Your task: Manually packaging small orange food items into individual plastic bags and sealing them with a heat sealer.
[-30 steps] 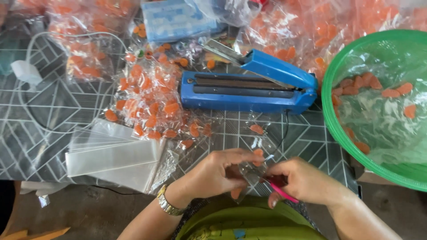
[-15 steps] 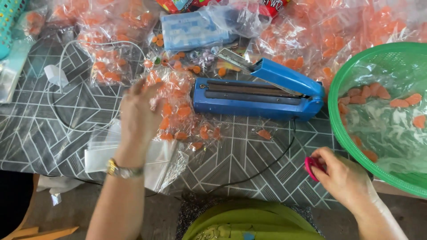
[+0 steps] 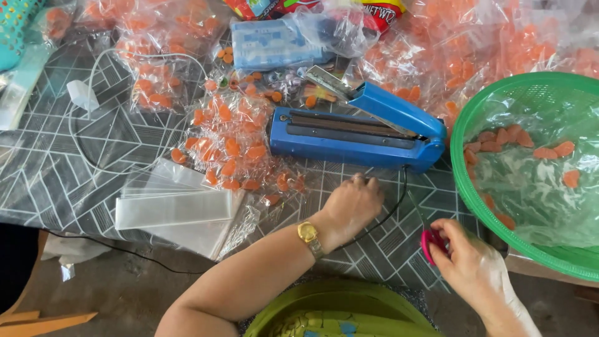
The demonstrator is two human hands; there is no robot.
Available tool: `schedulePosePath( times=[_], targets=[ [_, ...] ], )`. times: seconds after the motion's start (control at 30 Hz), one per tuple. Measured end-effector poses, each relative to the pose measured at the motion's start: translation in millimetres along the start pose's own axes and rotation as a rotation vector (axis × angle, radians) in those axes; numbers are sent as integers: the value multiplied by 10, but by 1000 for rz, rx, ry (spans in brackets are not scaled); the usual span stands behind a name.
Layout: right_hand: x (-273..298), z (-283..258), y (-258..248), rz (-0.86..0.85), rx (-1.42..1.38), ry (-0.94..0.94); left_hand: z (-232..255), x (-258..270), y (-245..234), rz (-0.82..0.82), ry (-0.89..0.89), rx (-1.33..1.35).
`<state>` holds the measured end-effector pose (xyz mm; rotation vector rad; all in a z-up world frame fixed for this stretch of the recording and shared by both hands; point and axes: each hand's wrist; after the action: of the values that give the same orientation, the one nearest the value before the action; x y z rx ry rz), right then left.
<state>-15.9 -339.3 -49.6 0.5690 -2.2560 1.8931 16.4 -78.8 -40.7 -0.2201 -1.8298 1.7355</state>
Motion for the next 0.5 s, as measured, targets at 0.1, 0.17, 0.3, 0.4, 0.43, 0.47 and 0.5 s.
schedulePosePath(
  times=[0.1, 0.17, 0.3, 0.4, 0.43, 0.47, 0.5],
  targets=[
    [30, 50, 67, 34, -18, -31, -24, 346, -292, -283, -29, 208],
    [3, 100, 64, -7, -24, -37, -128, 577, -206, -155, -91, 278],
    [-98, 199, 227, 110, -50, -190, -483, 1053, 12, 455, -294, 405],
    [-150, 55, 203, 200, 45, -157, -866, 1191, -42, 788, -390, 248],
    [-172, 48, 222, 202, 45, -150, -828, 1232, -49, 788, -383, 249],
    [-195, 40, 236, 168, 114, -149, -792, 1273, -63, 733, -413, 197],
    [-234, 22, 243, 139, 182, -147, -775, 1310, -86, 682, -441, 140]
  ],
)
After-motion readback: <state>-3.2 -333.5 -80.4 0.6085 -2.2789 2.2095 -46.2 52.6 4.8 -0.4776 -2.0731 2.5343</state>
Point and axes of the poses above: each hand's wrist, its own x-axis away from the middle knuckle, its own y-axis out of the palm, z = x × y, and after that the axes turned 11 degrees about -z, right-handed
